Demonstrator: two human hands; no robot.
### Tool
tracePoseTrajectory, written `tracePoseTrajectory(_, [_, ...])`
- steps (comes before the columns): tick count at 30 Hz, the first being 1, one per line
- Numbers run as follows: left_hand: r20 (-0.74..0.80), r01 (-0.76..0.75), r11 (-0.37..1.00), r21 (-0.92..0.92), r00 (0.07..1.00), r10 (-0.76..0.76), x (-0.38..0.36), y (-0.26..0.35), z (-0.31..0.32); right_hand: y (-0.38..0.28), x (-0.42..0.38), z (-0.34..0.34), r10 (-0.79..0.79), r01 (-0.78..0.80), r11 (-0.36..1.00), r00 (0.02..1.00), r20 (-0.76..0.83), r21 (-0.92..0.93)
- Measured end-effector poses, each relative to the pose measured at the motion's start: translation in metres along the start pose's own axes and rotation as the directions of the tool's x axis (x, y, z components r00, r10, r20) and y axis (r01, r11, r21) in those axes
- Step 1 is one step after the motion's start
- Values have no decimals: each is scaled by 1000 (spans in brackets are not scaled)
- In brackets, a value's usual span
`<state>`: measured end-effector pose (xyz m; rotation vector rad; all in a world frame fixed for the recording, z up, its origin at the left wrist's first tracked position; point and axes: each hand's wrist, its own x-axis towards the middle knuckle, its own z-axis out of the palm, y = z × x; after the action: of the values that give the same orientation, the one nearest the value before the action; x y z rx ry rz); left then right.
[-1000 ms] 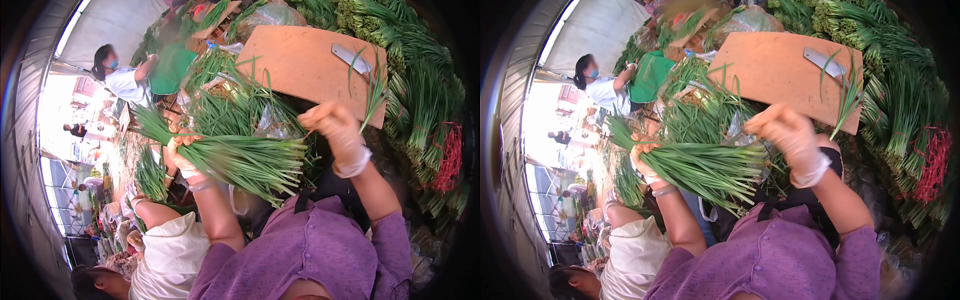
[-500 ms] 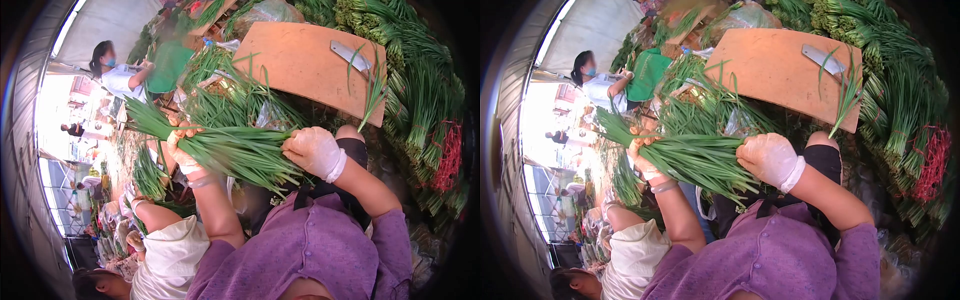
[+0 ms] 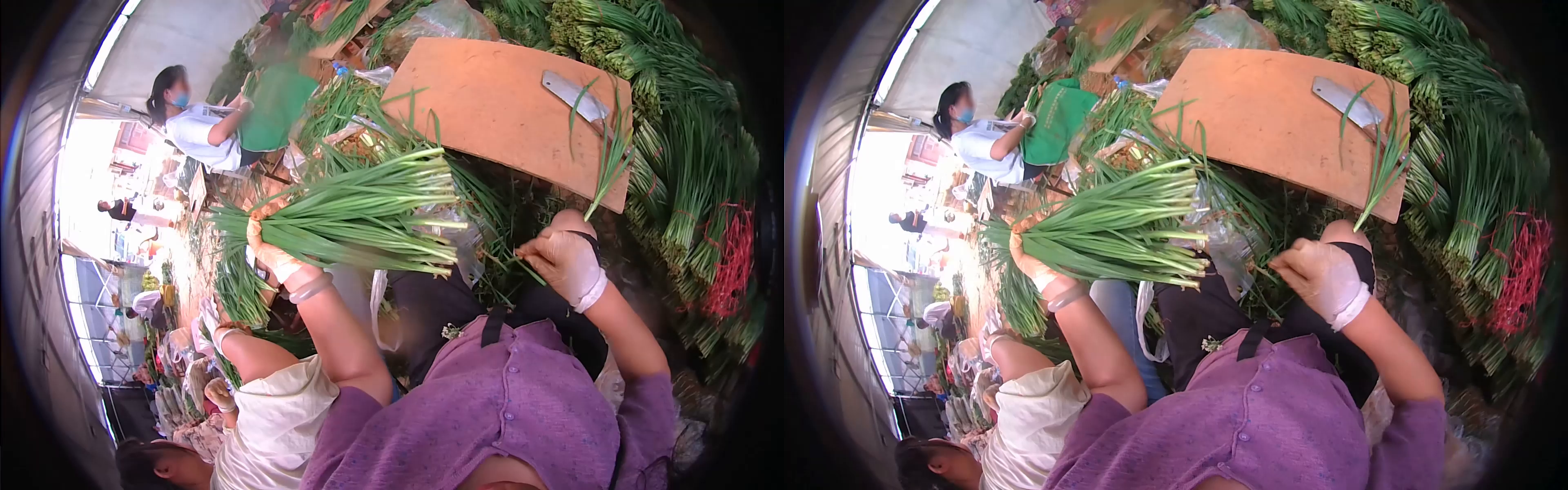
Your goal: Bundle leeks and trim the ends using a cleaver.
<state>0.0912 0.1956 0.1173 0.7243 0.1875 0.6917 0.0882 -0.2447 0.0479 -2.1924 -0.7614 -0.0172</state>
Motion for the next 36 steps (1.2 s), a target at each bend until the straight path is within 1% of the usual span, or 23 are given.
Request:
tracePoseTrajectory(1, [5, 2, 1000, 0, 1000, -2, -6, -2, 5, -23, 12, -10, -57, 69, 995, 987, -148, 74])
tracePoseTrajectory(3, [75, 30, 999, -43, 997, -26, -26, -10, 25, -49, 26, -15, -107, 132, 983, 977, -187, 127])
tracePoseTrajectory(4, [21, -7, 999, -34, 1000, 7, -33, -15, 36, -57, 34, -12, -158, 176, 979, 974, -165, 102])
tracePoseTrajectory(5, [24, -2, 999, -34, 1000, 3, -39, -18, 43, -60, 43, -8, -220, 229, 972, 964, -152, 46])
tracePoseTrajectory(7, [112, -13, 999, -30, 994, 16, -47, -20, 50, -63, 57, 1, -114, 120, 989, 991, 65, -83])
tracePoseTrajectory(11, [187, 28, 996, -87, 982, -11, -58, -20, 52, -58, 76, 26, -43, 46, 999, 992, 117, -17])
tracePoseTrajectory(13, [191, 47, 998, -43, 981, -37, -65, -20, 60, -56, 78, 35, 17, -48, 963, 993, 118, 265])
tracePoseTrajectory(15, [195, 69, 998, 0, 979, -68, -68, -20, 66, -58, 77, 40, 21, -45, 948, 997, 78, 314])
tracePoseTrajectory(17, [249, 66, 997, -30, 967, -57, -68, -20, 70, -63, 74, 35, 100, -187, 915, 964, 247, 357])
tracePoseTrajectory(19, [227, 51, 998, -29, 973, -43, -58, -20, 59, -62, 64, 32, 74, -159, 938, 960, 268, 309])
tracePoseTrajectory(21, [205, 39, 999, -34, 978, -31, -45, -13, 42, -54, 48, 34, 50, -64, 998, 928, 368, 28])
tracePoseTrajectory(23, [-57, -43, 997, 70, 997, 47, -28, -5, 26, -33, 27, 34, 70, -58, 998, 868, 491, -39])
tracePoseTrajectory(24, [-22, -12, 996, 90, 1000, 14, -20, 0, 13, -18, 14, 39, 151, -19, 975, 790, 594, -223])
tracePoseTrajectory(25, [-37, -58, 995, 80, 997, 61, -9, 4, -1, 0, 0, 47, 256, 36, 920, 698, 669, -389])
tracePoseTrajectory(26, [-110, -145, 988, 43, 983, 149, -8, 7, 0, 20, -17, 54, 330, 56, 892, 599, 730, -449])
tracePoseTrajectory(27, [-82, -83, 996, 24, 993, 85, -6, 14, -9, 23, -27, 43, 336, -3, 903, 628, 702, -429])
tracePoseTrajectory(29, [-8, -77, 997, -8, 997, 77, 3, 27, -32, 28, -32, 6, 303, -222, 950, 833, 464, -221])
tracePoseTrajectory(30, [-60, -107, 992, 73, 992, 111, 2, 28, -30, 36, -31, -15, 242, -185, 956, 935, 260, -227])
tracePoseTrajectory(31, [-107, -132, 979, 158, 983, 150, 0, 29, -24, 50, -28, -34, 163, -148, 959, 986, 43, -241])
tracePoseTrajectory(32, [-94, -127, 985, 119, 986, 138, -5, 28, -20, 67, -24, -49, 427, -393, 869, 903, 55, -302])
tracePoseTrajectory(33, [-88, -117, 987, 113, 988, 128, -9, 27, -16, 86, -24, -62, 658, -601, 714, 752, 49, -360])
tracePoseTrajectory(35, [29, -23, 1000, 11, 999, 23, -15, 26, -12, 160, -48, -43, 785, -796, 605, 600, 155, 18])
tracePoseTrajectory(36, [118, -42, 999, 16, 992, 40, -14, 23, -13, 181, -52, -23, 754, -783, 349, 561, 341, 515])
